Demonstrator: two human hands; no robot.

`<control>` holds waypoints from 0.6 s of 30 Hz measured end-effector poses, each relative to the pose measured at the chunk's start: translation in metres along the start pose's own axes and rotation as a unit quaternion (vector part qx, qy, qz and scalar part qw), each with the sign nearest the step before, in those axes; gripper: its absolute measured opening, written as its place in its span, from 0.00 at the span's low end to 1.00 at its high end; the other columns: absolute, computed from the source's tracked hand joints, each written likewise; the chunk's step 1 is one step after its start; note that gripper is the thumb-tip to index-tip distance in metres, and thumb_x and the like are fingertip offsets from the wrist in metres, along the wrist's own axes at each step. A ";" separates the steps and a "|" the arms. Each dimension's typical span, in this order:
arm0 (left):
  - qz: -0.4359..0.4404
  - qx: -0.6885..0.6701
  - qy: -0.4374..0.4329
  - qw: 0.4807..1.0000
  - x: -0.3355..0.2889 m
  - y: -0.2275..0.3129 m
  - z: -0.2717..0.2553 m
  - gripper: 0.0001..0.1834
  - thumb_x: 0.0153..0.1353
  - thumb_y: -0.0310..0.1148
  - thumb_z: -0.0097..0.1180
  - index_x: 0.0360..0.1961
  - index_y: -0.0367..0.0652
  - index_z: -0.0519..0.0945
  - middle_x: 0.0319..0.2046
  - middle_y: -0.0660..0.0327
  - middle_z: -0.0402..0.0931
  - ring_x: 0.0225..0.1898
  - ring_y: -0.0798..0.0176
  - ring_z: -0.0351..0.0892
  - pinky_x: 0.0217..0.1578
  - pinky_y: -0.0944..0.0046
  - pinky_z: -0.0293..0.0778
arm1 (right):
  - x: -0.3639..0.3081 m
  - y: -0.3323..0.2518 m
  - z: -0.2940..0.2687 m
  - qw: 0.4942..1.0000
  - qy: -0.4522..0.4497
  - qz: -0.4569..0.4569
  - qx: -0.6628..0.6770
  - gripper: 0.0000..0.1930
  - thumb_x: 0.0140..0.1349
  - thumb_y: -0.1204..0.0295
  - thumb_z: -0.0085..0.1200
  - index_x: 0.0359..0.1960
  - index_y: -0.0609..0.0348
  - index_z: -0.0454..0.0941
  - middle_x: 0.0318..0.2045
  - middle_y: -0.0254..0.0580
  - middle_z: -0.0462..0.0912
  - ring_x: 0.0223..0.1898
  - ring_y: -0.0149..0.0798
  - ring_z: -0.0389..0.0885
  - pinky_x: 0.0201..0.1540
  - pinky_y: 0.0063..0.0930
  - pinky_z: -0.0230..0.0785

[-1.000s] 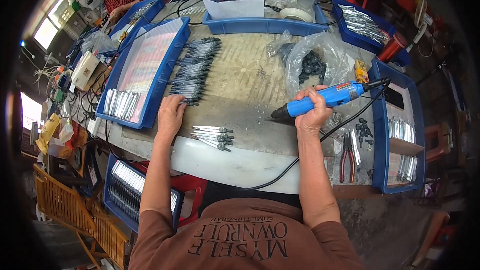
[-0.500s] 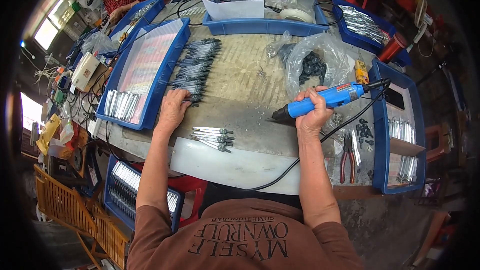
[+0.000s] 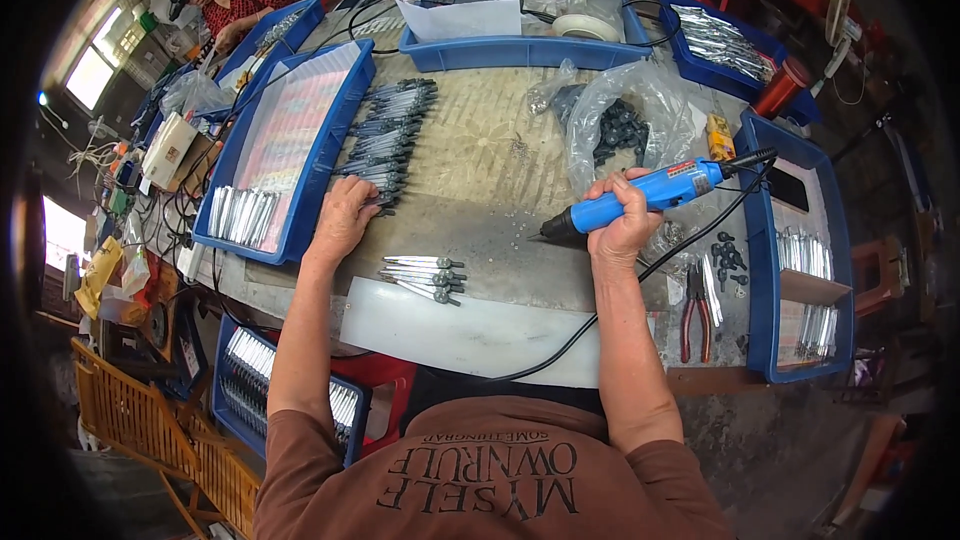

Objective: The person assembles small metal components on a workbench using an electric screwdriver.

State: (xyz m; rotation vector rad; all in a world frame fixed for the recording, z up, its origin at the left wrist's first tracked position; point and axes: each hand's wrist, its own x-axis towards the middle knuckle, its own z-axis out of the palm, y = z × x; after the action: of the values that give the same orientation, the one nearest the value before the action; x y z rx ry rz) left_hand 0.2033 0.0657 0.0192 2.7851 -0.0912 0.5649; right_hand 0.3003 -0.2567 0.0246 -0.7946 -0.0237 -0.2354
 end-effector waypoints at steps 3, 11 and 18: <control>0.003 0.000 -0.002 1.000 0.000 -0.001 0.001 0.12 0.41 0.23 0.58 0.29 0.40 0.71 0.29 0.58 0.70 0.36 0.53 0.68 0.35 0.58 0.65 | 0.000 -0.001 0.000 1.000 -0.001 -0.002 -0.001 0.12 0.46 0.74 0.49 0.34 0.57 0.65 0.20 0.39 0.68 0.21 0.38 0.70 0.27 0.34 0.66; -0.025 0.000 0.002 1.000 -0.004 0.004 0.000 0.11 0.44 0.25 0.57 0.31 0.41 0.70 0.30 0.59 0.72 0.37 0.53 0.69 0.37 0.56 0.64 | -0.001 -0.003 0.007 0.999 0.022 -0.005 0.033 0.12 0.43 0.77 0.49 0.32 0.60 0.65 0.19 0.40 0.69 0.17 0.38 0.71 0.22 0.33 0.67; -0.018 -0.056 0.005 0.998 -0.005 0.051 0.005 0.12 0.44 0.25 0.58 0.30 0.41 0.70 0.29 0.56 0.72 0.34 0.51 0.71 0.36 0.56 0.64 | -0.001 -0.003 0.006 0.999 0.029 0.001 0.039 0.12 0.43 0.78 0.48 0.33 0.60 0.64 0.20 0.40 0.69 0.17 0.38 0.71 0.22 0.33 0.67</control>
State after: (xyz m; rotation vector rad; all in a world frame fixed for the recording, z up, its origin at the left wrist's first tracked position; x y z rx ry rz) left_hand 0.1940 0.0152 0.0269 2.6685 -0.0671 0.5479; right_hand 0.2990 -0.2547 0.0310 -0.7100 0.0217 -0.2548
